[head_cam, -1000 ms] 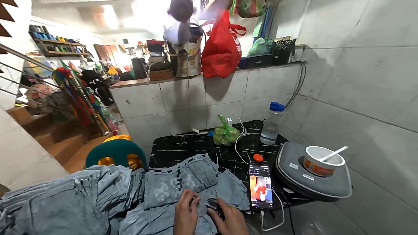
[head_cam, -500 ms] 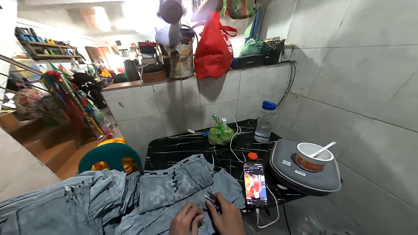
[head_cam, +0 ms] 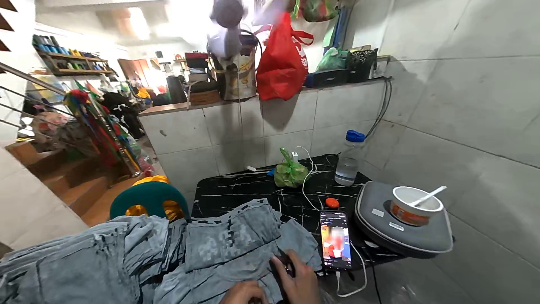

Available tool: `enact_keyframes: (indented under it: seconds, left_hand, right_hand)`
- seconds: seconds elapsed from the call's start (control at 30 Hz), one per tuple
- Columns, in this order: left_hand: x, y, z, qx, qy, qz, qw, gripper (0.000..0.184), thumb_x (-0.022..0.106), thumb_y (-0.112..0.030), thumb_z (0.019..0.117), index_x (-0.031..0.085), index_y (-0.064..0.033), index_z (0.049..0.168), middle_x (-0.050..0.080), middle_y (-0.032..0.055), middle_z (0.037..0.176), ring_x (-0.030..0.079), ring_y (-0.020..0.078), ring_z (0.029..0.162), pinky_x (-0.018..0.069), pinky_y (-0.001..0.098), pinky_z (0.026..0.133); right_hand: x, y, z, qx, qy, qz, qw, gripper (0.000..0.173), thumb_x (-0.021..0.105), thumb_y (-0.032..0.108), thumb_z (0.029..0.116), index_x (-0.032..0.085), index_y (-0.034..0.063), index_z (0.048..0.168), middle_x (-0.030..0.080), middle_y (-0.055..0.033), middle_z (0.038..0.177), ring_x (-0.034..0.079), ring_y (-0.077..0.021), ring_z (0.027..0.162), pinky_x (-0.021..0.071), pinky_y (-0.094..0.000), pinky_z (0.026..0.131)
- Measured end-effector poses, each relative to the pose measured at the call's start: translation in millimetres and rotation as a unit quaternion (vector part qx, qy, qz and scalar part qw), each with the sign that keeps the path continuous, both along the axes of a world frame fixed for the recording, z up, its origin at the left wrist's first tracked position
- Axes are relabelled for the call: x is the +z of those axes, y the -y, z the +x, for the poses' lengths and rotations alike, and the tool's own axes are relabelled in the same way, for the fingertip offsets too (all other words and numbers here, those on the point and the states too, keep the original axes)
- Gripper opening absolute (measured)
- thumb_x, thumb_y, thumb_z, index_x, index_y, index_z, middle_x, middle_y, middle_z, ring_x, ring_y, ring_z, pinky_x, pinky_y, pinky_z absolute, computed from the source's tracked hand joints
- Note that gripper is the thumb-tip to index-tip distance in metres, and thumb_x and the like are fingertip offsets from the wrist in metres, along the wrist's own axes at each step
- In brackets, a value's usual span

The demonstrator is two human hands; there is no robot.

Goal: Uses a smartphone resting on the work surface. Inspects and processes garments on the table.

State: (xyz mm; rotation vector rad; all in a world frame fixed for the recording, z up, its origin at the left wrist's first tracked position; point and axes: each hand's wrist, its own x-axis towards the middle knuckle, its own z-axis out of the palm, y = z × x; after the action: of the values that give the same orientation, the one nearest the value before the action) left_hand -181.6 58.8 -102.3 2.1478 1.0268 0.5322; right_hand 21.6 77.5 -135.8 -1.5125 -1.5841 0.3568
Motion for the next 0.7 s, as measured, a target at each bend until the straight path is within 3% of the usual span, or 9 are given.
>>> enact_keyframes:
  seconds: [0.07, 0.13, 0.2, 0.27, 0.4, 0.47, 0.57, 0.7]
  left_hand:
    - [-0.6, -3.7, -9.0, -0.015, -0.046, -0.059, 0.997, 0.024, 0.078, -0.016, 0.0896, 0.075, -0.0043, 0.111, 0.072, 0.0138, 0.100, 0.069, 0.0264, 0.089, 0.0567, 0.0476, 0.084]
    - [-0.5, -10.5, -7.6, 0.068, -0.037, -0.032, 0.997, 0.024, 0.076, -0.019, 0.0914, 0.075, -0.0080, 0.113, 0.071, 0.0106, 0.100, 0.068, 0.0233, 0.087, 0.0570, 0.0441, 0.082]
    - [-3.5, -20.2, 2.8, 0.174, 0.000, 0.040, 0.984, 0.021, 0.074, -0.023, 0.0923, 0.075, -0.0119, 0.110, 0.071, 0.0057, 0.103, 0.068, 0.0200, 0.094, 0.0573, 0.0421, 0.088]
    - [-7.8, -31.8, 13.8, 0.233, 0.029, 0.078, 0.969, 0.027, 0.075, -0.029, 0.0920, 0.076, -0.0163, 0.116, 0.072, 0.0023, 0.115, 0.066, 0.0207, 0.110, 0.0535, 0.0439, 0.099]
    - [-20.4, -55.4, 26.2, 0.229, 0.012, 0.047, 0.972, 0.036, 0.064, -0.033, 0.0998, 0.070, -0.0207, 0.133, 0.068, 0.0009, 0.132, 0.059, 0.0206, 0.127, 0.0443, 0.0453, 0.112]
    - [-26.2, -67.1, 30.8, 0.209, -0.008, 0.031, 0.977, 0.032, 0.059, -0.034, 0.1027, 0.072, -0.0184, 0.128, 0.068, 0.0036, 0.128, 0.061, 0.0209, 0.123, 0.0460, 0.0445, 0.110]
    - [-28.2, -77.5, 35.6, 0.180, -0.025, 0.021, 0.983, 0.024, 0.062, -0.031, 0.1003, 0.075, -0.0127, 0.110, 0.066, 0.0073, 0.118, 0.062, 0.0220, 0.114, 0.0494, 0.0425, 0.104]
    - [-31.2, -79.2, 31.3, 0.183, 0.023, 0.074, 0.980, 0.015, 0.066, -0.020, 0.0968, 0.077, -0.0089, 0.095, 0.073, 0.0037, 0.096, 0.069, 0.0141, 0.092, 0.0560, 0.0348, 0.090]
  right_hand:
    - [-4.9, -5.5, 2.4, 0.010, -0.083, -0.017, 0.996, 0.045, 0.072, 0.048, 0.0920, 0.072, 0.0061, 0.110, 0.068, -0.0050, 0.070, 0.064, -0.0202, 0.059, 0.0550, -0.0455, 0.058]
    - [-10.4, -12.2, 6.9, 0.061, -0.138, -0.053, 0.987, 0.040, 0.077, 0.035, 0.0899, 0.073, 0.0074, 0.119, 0.076, -0.0065, 0.088, 0.072, -0.0178, 0.075, 0.0608, -0.0426, 0.072]
    - [-16.1, -17.6, 9.1, 0.112, -0.163, -0.067, 0.978, 0.025, 0.076, 0.023, 0.0911, 0.077, 0.0049, 0.108, 0.077, -0.0070, 0.094, 0.073, -0.0139, 0.085, 0.0608, -0.0362, 0.082]
    - [-16.6, -18.9, 8.8, 0.132, -0.173, -0.072, 0.973, 0.017, 0.074, 0.018, 0.0920, 0.077, 0.0028, 0.100, 0.075, -0.0073, 0.089, 0.071, -0.0123, 0.081, 0.0590, -0.0331, 0.079]
    - [-16.1, -16.6, 8.2, 0.127, -0.202, -0.076, 0.968, 0.034, 0.077, 0.011, 0.0885, 0.069, 0.0013, 0.120, 0.076, -0.0104, 0.106, 0.074, -0.0162, 0.091, 0.0617, -0.0361, 0.085]
    - [-17.4, -16.9, 7.2, 0.118, -0.187, -0.073, 0.972, 0.033, 0.078, 0.015, 0.0884, 0.070, 0.0030, 0.118, 0.076, -0.0088, 0.102, 0.074, -0.0161, 0.089, 0.0614, -0.0373, 0.083]
    - [-16.5, -16.9, 7.6, 0.098, -0.122, -0.106, 0.982, 0.031, 0.074, 0.029, 0.0911, 0.073, 0.0076, 0.113, 0.075, -0.0068, 0.092, 0.072, -0.0183, 0.082, 0.0600, -0.0428, 0.078]
    - [-7.7, -17.9, 10.7, 0.089, -0.042, -0.194, 0.976, 0.045, 0.068, 0.054, 0.0919, 0.076, 0.0127, 0.110, 0.074, -0.0079, 0.088, 0.071, -0.0243, 0.083, 0.0569, -0.0522, 0.079]
